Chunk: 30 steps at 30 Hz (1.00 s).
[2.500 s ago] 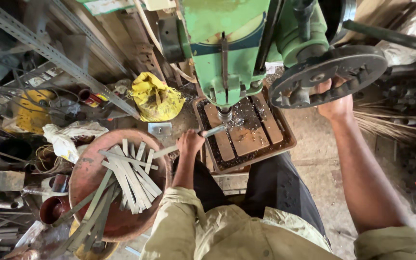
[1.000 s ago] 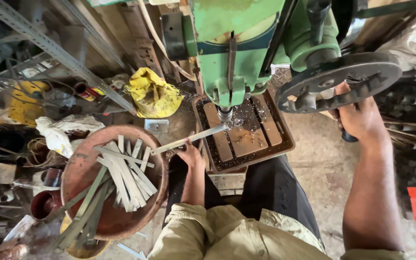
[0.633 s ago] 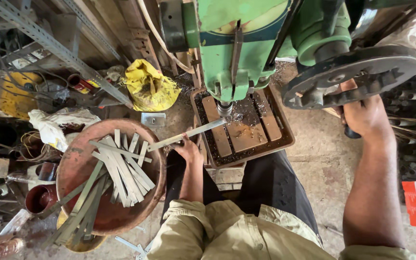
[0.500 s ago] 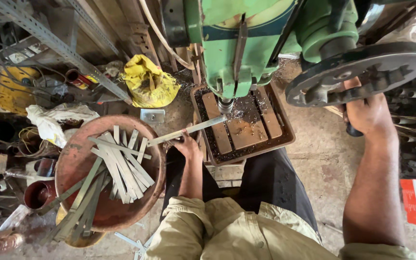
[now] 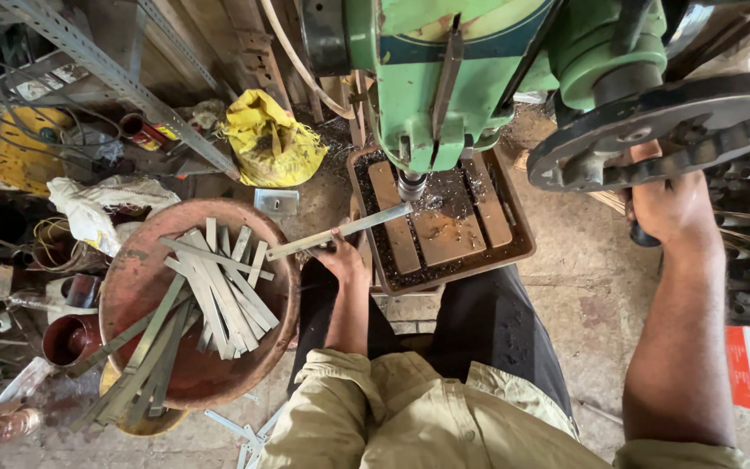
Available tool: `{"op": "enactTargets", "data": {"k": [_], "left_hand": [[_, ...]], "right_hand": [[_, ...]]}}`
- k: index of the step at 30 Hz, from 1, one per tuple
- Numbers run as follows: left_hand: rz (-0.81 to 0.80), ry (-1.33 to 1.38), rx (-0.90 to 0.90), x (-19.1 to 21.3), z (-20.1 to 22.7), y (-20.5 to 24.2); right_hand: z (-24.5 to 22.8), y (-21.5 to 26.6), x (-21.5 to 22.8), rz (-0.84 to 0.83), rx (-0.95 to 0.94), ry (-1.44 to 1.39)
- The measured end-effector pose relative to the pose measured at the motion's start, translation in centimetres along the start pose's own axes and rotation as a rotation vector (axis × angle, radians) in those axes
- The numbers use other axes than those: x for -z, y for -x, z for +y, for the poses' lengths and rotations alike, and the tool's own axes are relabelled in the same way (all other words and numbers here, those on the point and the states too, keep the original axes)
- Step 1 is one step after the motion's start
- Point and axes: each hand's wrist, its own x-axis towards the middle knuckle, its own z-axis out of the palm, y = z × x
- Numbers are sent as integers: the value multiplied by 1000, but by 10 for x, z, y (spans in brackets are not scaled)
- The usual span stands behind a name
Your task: The person repeatedly picks up flat metal strips from a basin, positions each under a drill press, and operates the machine to drill holes. After each drill, the person removes the strip and returns it to the basin, continuing the cycle throughout the clip.
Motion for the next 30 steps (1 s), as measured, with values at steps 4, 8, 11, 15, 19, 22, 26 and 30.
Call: {"op": "enactTargets", "data": {"k": [4,8,11,15,19,22,26,30], "left_hand": [[10,49,23,-3,-1,0],[-31,51,-23,-2,0,1],[-8,60,-35,-3,-1,0],[6,56,-54,-3,-4,-3],[-1,98,-23,4,5,1],[-49,129,34,-4,11,6],[83,-18,-89,-3,-1,3],[110,-496,-407,3,-11,9]], "right_hand": [[6,1,0,16,-3,-4],[35,-3,-5,81,196,91],[62,-10,-13,171,532,236],[88,-14,-9,206,615,365],[88,-13,-13,197,522,338],[61,-10,-13,125,473,187],[41,-11,-16,201,642,351],[57,-13,-15,257,650,405]]}}
